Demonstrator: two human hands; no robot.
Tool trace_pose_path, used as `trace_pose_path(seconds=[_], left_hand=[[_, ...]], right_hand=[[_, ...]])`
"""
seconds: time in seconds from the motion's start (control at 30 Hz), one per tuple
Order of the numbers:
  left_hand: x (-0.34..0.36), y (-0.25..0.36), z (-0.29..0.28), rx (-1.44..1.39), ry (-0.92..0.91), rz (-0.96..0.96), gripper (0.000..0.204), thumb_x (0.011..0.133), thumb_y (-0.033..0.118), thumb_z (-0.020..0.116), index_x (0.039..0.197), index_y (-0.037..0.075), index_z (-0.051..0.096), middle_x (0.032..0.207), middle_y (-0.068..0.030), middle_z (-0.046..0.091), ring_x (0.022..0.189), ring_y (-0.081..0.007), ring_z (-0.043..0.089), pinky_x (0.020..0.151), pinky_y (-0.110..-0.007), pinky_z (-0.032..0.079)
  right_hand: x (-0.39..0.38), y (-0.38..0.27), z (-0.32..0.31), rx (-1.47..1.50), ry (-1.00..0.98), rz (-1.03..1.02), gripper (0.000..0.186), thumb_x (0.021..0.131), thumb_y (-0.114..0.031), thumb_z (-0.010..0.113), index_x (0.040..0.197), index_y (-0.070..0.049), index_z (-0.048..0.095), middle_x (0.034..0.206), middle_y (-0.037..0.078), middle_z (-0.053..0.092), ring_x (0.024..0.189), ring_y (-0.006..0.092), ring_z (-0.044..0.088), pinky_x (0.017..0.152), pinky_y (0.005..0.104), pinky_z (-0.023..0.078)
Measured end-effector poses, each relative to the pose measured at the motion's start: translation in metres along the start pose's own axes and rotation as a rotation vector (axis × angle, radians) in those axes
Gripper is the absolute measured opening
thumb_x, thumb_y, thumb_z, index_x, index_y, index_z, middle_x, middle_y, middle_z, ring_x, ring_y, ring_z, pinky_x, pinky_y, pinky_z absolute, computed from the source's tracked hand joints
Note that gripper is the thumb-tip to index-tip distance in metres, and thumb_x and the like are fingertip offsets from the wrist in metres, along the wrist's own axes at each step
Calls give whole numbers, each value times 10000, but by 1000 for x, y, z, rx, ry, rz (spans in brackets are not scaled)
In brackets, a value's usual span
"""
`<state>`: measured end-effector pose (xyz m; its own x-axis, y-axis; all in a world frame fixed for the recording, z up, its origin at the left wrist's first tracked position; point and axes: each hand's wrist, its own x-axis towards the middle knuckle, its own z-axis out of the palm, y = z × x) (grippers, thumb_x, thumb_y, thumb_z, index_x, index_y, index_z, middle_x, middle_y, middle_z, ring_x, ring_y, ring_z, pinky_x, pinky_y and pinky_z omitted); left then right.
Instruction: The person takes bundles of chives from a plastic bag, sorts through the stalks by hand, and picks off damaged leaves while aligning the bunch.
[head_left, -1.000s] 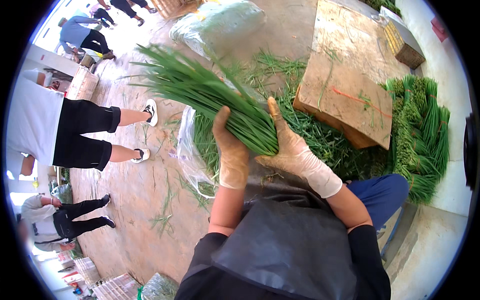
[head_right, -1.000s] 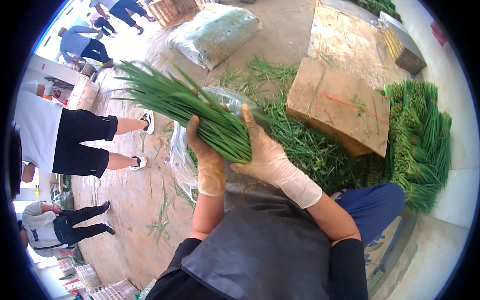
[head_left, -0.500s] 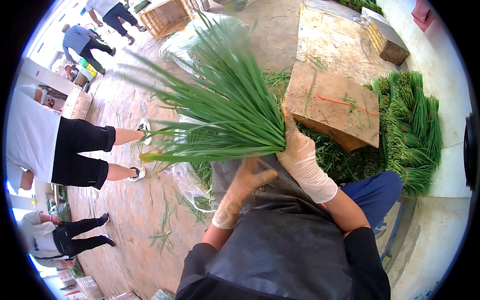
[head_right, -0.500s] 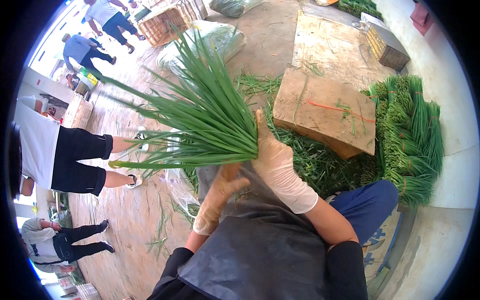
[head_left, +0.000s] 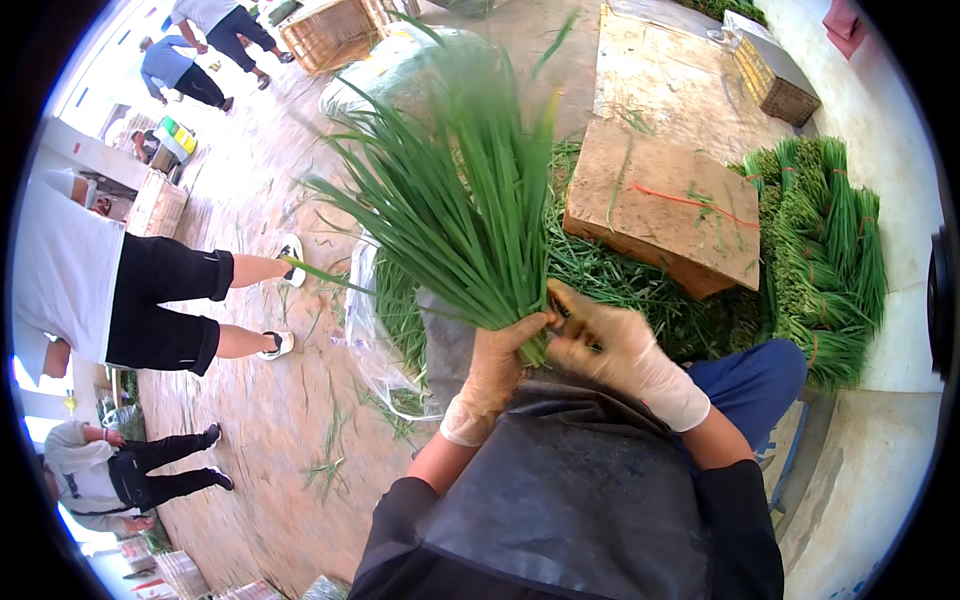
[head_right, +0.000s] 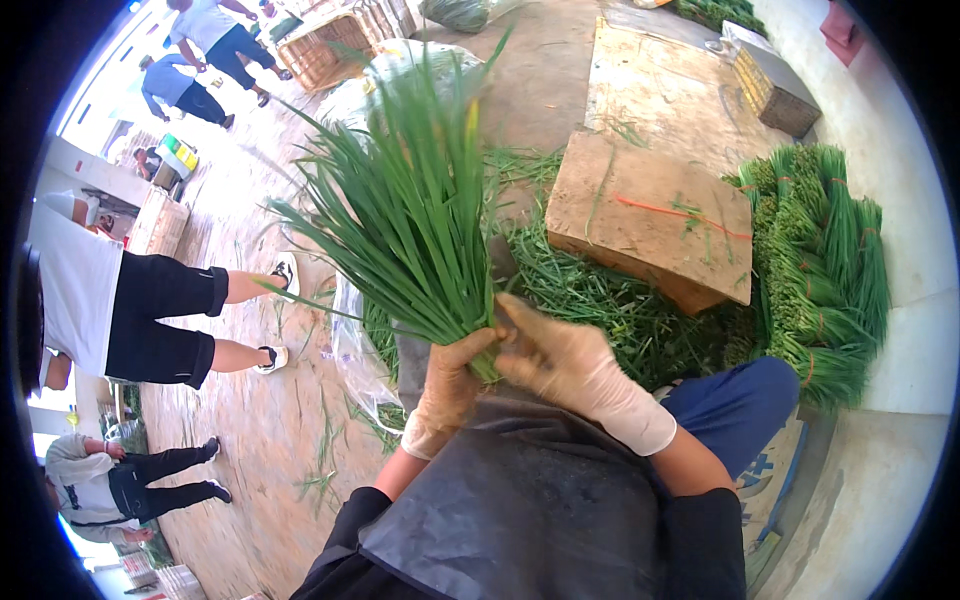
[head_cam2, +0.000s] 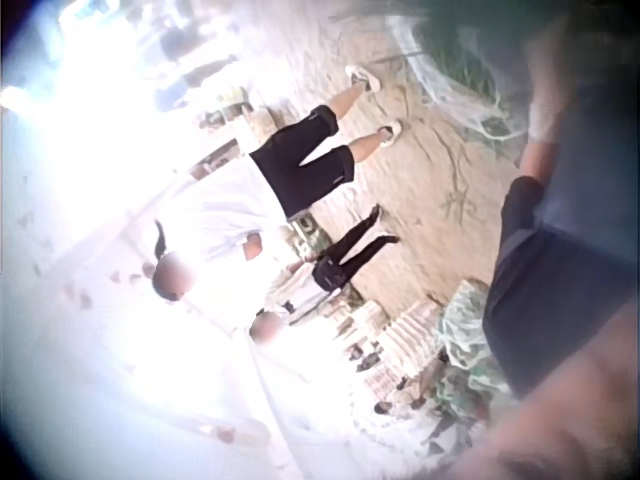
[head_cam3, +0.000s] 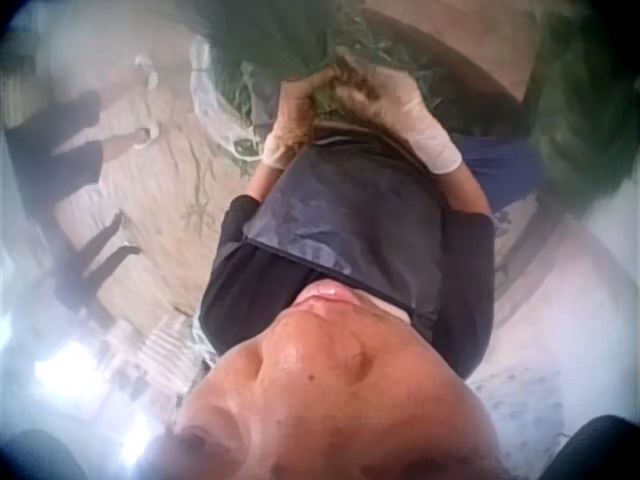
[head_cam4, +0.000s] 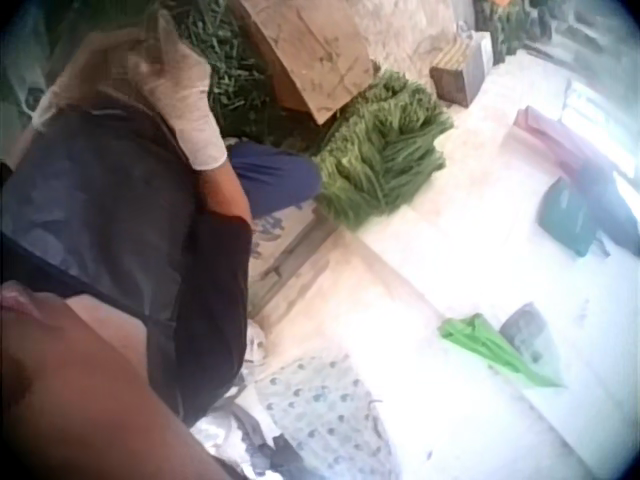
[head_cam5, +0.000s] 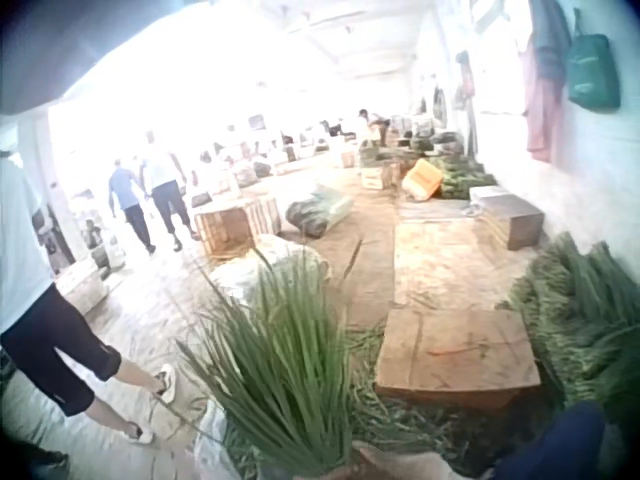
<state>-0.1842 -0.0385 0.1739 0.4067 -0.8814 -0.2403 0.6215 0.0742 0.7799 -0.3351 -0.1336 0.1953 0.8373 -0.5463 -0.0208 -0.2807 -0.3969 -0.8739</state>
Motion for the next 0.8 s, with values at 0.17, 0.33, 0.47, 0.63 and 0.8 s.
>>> trace_pose_path(seconds=[0.17,0.33,0.47,0.63,0.8], left_hand=[[-12,6,-10,21,-64,-174,297,751,43,651,1026,-28,563,818,-104,603,723,-184,585,649,-308,492],[-25,-4,-26,102,-94,-186,330,737,115,678,1009,-22,548,782,-93,567,679,-181,528,617,-294,439],[-25,-7,-25,158,-51,-214,329,720,133,697,977,-18,559,770,-92,568,663,-176,522,606,-286,433],[-31,-6,-34,45,-87,-227,335,703,175,700,944,-14,562,744,-83,553,620,-156,503,563,-271,411],[-29,-4,-46,-39,-62,-206,300,700,185,680,881,-16,550,690,-69,498,565,-144,457,524,-278,382]], right_hand=[[17,14,-29,108,795,-368,330,820,-50,707,1140,-36,630,713,22,576,592,56,505,548,228,440],[26,-46,-38,110,496,-199,308,783,-187,781,1011,-40,637,659,2,552,551,55,482,510,217,406],[47,-30,-17,285,485,-72,212,840,-200,721,953,-35,652,645,4,537,579,59,482,512,232,410],[38,-28,-20,355,321,-6,158,879,-183,660,896,-26,646,722,60,635,552,136,560,529,288,460],[25,-2,-16,339,627,-345,170,900,-131,582,943,16,658,770,89,688,505,128,554,470,251,450]])
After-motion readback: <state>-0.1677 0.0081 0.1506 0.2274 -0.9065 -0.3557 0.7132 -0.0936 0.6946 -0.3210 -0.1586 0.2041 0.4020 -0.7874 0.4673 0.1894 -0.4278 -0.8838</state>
